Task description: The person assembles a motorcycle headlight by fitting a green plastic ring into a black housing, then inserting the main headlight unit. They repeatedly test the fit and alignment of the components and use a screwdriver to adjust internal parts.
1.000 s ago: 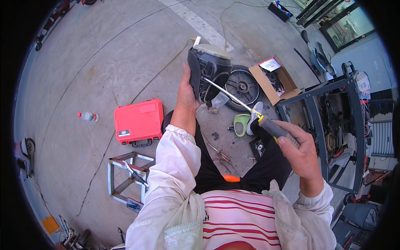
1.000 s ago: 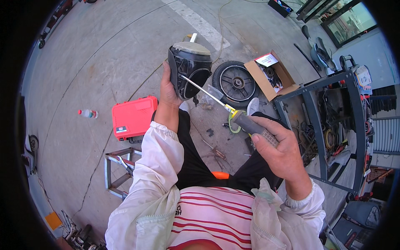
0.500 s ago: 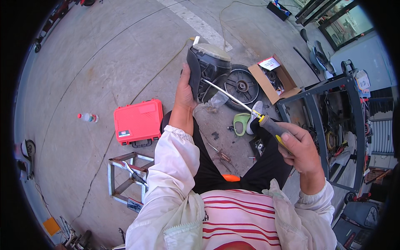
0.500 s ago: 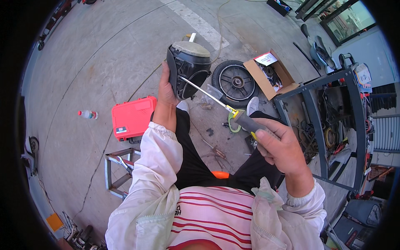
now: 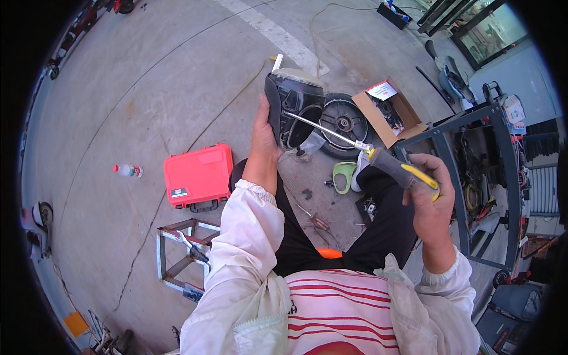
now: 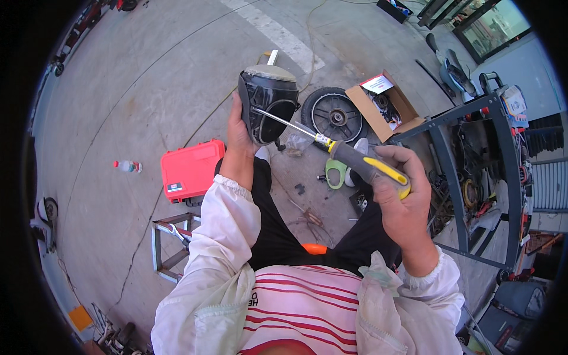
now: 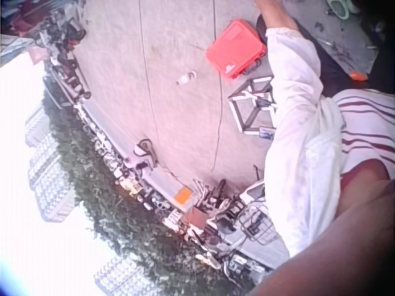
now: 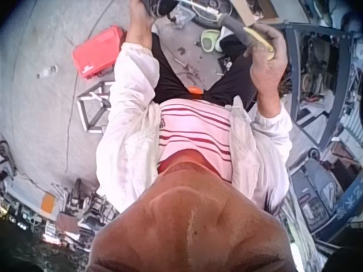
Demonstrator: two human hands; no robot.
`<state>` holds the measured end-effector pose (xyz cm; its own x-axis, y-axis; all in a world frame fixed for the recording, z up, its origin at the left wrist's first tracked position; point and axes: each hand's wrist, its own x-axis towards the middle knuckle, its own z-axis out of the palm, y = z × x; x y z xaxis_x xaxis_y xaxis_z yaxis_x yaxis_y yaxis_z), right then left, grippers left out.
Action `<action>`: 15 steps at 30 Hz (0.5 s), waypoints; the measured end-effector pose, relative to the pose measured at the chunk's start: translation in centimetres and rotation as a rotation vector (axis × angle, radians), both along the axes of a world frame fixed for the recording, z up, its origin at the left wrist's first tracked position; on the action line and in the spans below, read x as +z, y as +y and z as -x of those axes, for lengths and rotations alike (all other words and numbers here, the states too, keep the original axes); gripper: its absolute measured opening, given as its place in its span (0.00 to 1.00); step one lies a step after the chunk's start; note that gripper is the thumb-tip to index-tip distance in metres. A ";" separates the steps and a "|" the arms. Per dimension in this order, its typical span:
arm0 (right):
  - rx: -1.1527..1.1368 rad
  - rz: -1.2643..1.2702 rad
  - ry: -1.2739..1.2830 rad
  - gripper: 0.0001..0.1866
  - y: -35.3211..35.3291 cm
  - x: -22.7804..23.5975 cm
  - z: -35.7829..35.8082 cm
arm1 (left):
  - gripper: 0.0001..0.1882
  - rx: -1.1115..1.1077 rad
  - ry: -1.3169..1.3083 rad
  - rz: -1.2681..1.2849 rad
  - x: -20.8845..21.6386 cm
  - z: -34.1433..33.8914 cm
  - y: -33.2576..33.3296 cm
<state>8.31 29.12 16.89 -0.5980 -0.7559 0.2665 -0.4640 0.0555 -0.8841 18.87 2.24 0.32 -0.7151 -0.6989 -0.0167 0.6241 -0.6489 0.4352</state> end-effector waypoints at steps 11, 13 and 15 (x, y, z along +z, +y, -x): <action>-0.001 0.117 0.337 0.18 -1.4 0.4 -0.8 | 0.33 -0.044 0.069 -0.050 -0.3 -0.2 -0.6; 0.019 0.018 0.280 0.21 -1.1 0.8 -0.8 | 0.33 -0.038 0.075 -0.056 -0.2 0.0 -0.6; 0.074 -0.182 0.260 0.24 -0.3 1.2 0.1 | 0.33 -0.034 0.073 -0.076 -0.4 -0.1 -0.7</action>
<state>8.25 28.86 18.13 -0.4690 -0.8443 0.2593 -0.6817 0.1594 -0.7140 18.95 1.56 -0.09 -0.7396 -0.6729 -0.0157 0.6295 -0.6998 0.3376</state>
